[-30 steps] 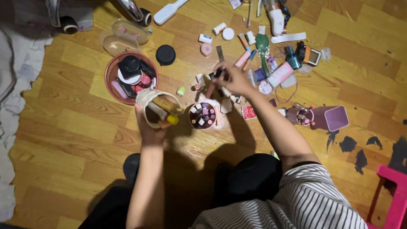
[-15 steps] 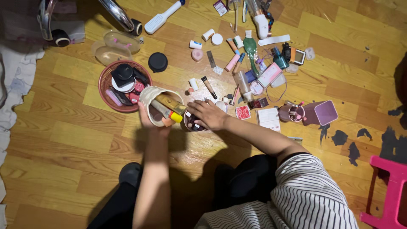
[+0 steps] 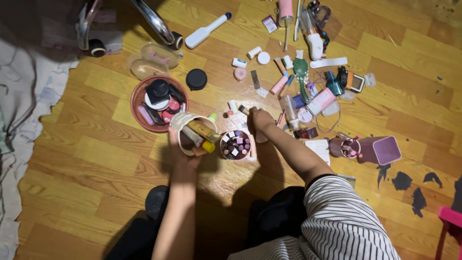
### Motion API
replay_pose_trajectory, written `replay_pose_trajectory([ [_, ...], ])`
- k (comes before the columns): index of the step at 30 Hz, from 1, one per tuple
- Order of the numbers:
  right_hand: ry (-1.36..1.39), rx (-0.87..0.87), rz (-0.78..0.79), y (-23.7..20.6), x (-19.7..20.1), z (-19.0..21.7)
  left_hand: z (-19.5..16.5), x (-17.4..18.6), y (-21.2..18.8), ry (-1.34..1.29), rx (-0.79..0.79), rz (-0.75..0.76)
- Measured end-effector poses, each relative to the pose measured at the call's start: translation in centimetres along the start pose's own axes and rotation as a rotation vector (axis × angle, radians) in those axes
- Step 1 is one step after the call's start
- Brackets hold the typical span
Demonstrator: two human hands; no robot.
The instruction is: The person sits on the bedroom floor and tidies scattered cosmetics, bottles, and small containers. They sort items by hand into bowls, a basket, a pink bin, and a pouch, then place items into an open drawer of a small cabinet.
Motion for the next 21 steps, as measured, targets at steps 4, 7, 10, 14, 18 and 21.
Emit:
replay_pose_trajectory([
  [4, 0.033, 0.053, 0.014, 0.3, 0.4, 0.7, 0.3, -0.1, 0.4, 0.006, -0.041, -0.075],
  [7, 0.309, 0.123, -0.178, 0.2, 5.0, 1.6, 0.2, 2.2, 0.0, 0.214, -0.138, -0.445],
  [10, 0.928, 0.412, -0.202, -1.2, 10.6, 4.5, 1.1, 2.3, -0.1, 0.198, -0.113, -0.430],
  [14, 1.126, 0.557, -0.055, -4.9, 15.2, 9.2, 2.1, 1.5, 0.4, 0.203, -0.111, -0.272],
  [18, 0.751, 0.742, -0.184, -8.8, 17.9, 13.7, 4.5, 0.0, 1.2, 0.202, -0.085, -0.247],
  [21, 0.650, 0.706, -0.154, -9.1, 17.9, 13.4, 6.7, -0.8, 1.5, 0.142, 0.005, -0.321],
])
Point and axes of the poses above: each hand's wrist, its own y-axis towards the middle knuckle, its own x-axis out of the back of the hand, z = x × y, the point moved 8 cm from there along y, towards the middle knuckle, and after that the axes turned 5 degrees about -y, right-handed, at the moved point
